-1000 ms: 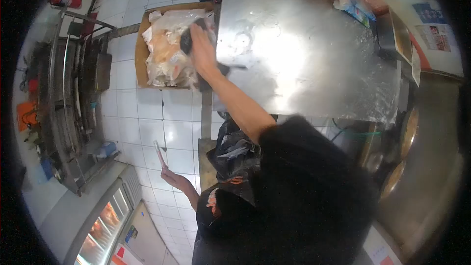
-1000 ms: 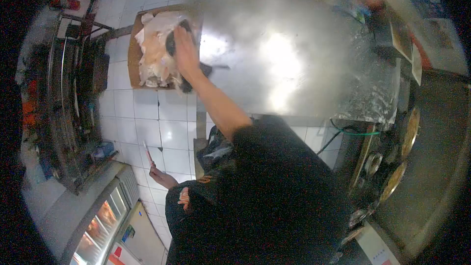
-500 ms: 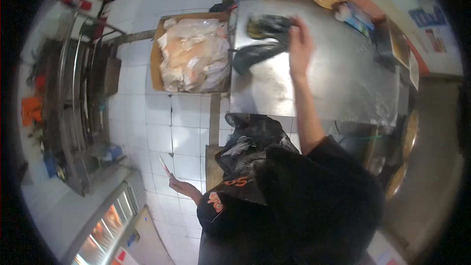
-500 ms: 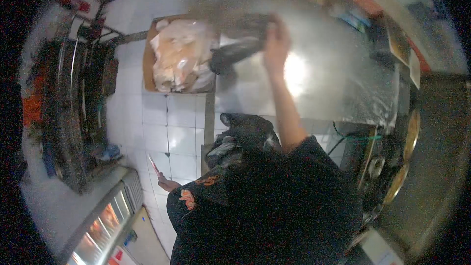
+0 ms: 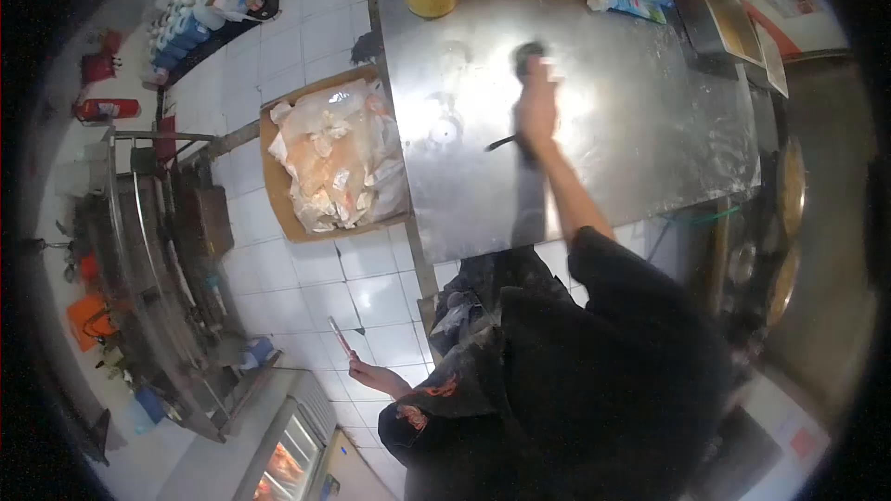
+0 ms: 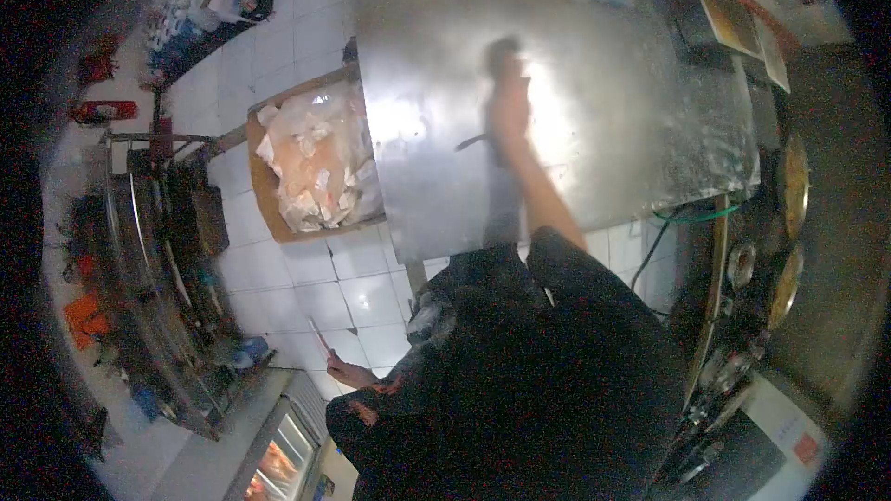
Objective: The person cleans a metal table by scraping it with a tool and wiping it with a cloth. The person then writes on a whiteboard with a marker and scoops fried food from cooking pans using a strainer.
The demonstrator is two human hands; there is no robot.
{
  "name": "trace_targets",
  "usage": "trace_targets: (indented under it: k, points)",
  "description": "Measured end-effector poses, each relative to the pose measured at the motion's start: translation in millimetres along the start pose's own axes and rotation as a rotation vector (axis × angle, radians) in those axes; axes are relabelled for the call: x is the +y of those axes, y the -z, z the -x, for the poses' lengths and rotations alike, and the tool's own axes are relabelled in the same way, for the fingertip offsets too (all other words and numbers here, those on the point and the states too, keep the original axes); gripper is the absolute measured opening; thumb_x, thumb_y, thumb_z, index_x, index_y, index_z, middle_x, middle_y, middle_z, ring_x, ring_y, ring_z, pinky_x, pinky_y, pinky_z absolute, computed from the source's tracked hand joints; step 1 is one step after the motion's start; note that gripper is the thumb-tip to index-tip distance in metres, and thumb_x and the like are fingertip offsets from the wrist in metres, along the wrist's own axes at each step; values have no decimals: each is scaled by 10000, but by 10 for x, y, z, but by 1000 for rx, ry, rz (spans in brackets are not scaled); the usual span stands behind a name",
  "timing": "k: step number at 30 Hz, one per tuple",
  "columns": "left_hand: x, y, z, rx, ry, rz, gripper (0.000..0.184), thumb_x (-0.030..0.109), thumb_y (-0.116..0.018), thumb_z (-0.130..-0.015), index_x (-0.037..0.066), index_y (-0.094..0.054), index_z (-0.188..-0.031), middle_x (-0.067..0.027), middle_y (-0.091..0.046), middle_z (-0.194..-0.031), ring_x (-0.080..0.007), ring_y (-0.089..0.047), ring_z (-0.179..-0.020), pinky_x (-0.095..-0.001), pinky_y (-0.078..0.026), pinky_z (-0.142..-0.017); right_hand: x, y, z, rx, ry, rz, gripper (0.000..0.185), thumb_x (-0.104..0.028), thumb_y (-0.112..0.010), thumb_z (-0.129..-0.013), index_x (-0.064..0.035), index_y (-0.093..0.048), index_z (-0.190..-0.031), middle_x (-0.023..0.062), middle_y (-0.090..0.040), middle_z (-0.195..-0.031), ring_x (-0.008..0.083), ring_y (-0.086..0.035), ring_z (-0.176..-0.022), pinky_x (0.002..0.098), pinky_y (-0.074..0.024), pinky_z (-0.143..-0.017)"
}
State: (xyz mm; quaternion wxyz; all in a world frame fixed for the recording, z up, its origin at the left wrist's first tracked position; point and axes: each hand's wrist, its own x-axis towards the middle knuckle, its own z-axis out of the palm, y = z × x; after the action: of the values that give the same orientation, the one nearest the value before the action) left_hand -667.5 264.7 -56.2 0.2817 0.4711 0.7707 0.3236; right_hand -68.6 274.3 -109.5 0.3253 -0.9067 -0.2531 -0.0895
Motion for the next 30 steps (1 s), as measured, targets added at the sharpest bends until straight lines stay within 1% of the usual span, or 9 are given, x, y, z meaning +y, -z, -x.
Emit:
trace_targets:
  k: [6, 11, 14, 17, 23, 26, 27, 29, 30]
  points:
    - [169, -479, -150, -38, -171, 190, 500, 351, -353, -1106, -105, -518, -1228, -258, -575, -1266, -351, -546, -1215, -428, -394, -1071, -2309, -1049, 405, -480, 404, -507, 424, -125, -457, -971, -63, -537, -1383, 175, -575, -1368, 347, -554, -1263, 433, -420, -1082]
    - [618, -548, -145, -81, -183, 144, 452, 325, -359, -1112, -91, -518, -1191, -252, -564, -1164, -346, -539, -1105, -429, -395, -1030, -2796, -509, 395, -638, 118, -1001, 463, -219, -515, -969, -76, -516, -1409, 193, -632, -1279, 361, -615, -1188, 450, -478, -1013]
    - [812, -457, 122, -7, -87, -52, 448, 321, -359, -1110, -86, -534, -1175, -234, -560, -1123, -347, -537, -1096, -424, -393, -1021, -2299, 669, -99, -615, -177, -747, 460, -176, -491, -1004, -83, -494, -1454, 190, -650, -1245, 286, -629, -1185, 377, -460, -1036]
    - [237, -239, 106, 82, -221, -68, 474, 345, -334, -1103, -62, -559, -1196, -202, -585, -1154, -322, -561, -1124, -420, -407, -998, -809, 212, -618, -19, -78, -576, 377, -169, -466, -1048, -67, -556, -1400, 199, -699, -1126, 216, -664, -1045, 370, -505, -923]
    - [484, -311, 47, 84, -74, -4, 480, 358, -338, -1095, -49, -550, -1238, -197, -586, -1216, -310, -564, -1165, -439, -412, -1010, 73, 6, -1245, 210, -195, -162, 329, -163, -422, -997, -101, -605, -1263, 156, -654, -1200, 366, -611, -1138, 449, -494, -934]
    - [745, -477, -102, 31, -75, 36, 486, 364, -340, -1091, -42, -546, -1259, -195, -587, -1247, -303, -566, -1185, -449, -415, -1016, -729, -608, -244, 3, 138, -248, 400, -95, -523, -950, -109, -580, -1346, 126, -606, -1345, 283, -563, -1270, 398, -452, -1056]
    - [811, -526, -145, 14, -74, 53, 488, 366, -341, -1089, -40, -544, -1266, -194, -587, -1258, -301, -566, -1192, -452, -416, -1018, -1299, -442, 107, -269, -5, -426, 363, -77, -566, -930, -94, -617, -1289, 121, -623, -1306, 271, -572, -1251, 381, -460, -1054]
    - [926, -594, -225, -18, -80, 75, 492, 370, -342, -1086, -36, -542, -1280, -192, -587, -1278, -297, -567, -1205, -458, -418, -1022, -1846, -470, 601, -316, 416, -664, 310, -139, -590, -892, -105, -667, -1191, 94, -687, -1144, 294, -618, -1104, 394, -492, -968]
    - [1000, -635, -264, -34, -84, 92, 495, 372, -343, -1085, -34, -540, -1287, -191, -588, -1289, -295, -567, -1212, -461, -419, -1024, -2139, -417, 750, -704, 260, -760, 316, -154, -576, -880, -102, -666, -1178, 85, -699, -1113, 304, -631, -1044, 415, -502, -919]
